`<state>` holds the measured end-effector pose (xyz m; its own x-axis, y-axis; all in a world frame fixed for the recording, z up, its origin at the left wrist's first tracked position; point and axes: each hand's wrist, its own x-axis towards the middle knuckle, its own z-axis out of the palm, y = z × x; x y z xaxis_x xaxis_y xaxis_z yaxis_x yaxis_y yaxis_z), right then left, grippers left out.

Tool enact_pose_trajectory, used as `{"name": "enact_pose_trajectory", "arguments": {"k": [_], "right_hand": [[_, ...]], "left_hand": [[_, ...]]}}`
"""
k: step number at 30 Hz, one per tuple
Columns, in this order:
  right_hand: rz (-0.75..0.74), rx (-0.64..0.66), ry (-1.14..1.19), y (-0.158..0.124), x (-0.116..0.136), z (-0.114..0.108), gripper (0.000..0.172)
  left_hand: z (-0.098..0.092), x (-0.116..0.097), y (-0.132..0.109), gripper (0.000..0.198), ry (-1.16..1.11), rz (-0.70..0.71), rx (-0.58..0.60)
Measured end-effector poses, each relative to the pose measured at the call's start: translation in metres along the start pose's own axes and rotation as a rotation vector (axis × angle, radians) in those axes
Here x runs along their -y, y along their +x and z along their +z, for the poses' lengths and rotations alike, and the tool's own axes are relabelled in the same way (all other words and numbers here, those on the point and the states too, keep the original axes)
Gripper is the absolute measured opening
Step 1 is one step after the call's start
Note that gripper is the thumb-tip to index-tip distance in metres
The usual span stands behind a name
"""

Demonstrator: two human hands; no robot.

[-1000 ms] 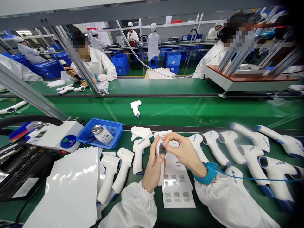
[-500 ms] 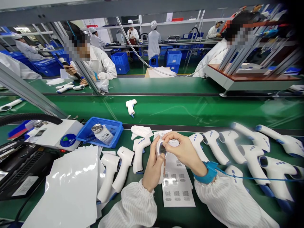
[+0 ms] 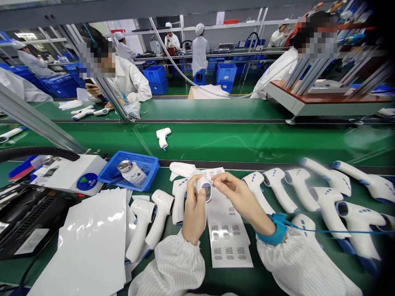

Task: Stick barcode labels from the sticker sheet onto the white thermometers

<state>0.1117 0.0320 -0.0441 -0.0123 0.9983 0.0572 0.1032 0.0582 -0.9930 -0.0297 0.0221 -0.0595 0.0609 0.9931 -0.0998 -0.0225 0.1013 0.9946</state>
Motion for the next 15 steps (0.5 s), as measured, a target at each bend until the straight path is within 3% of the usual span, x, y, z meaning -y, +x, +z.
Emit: {"name": "enact_pose_trajectory", "arguments": {"k": [6, 11, 15], "right_hand": [[-0.122, -0.058, -0.172, -0.006, 0.006, 0.003, 0.016], [0.076, 0.054, -0.128, -0.013, 0.011, 0.008, 0.010], [0.207, 0.124, 0.004, -0.014, 0.007, 0.011, 0.030]], "left_hand": [[-0.001, 0.004, 0.000, 0.031, 0.191, 0.118, -0.033], [-0.002, 0.005, 0.001, 0.031, 0.192, 0.128, -0.054], [-0.003, 0.002, 0.003, 0.031, 0.195, 0.078, -0.048]]}}
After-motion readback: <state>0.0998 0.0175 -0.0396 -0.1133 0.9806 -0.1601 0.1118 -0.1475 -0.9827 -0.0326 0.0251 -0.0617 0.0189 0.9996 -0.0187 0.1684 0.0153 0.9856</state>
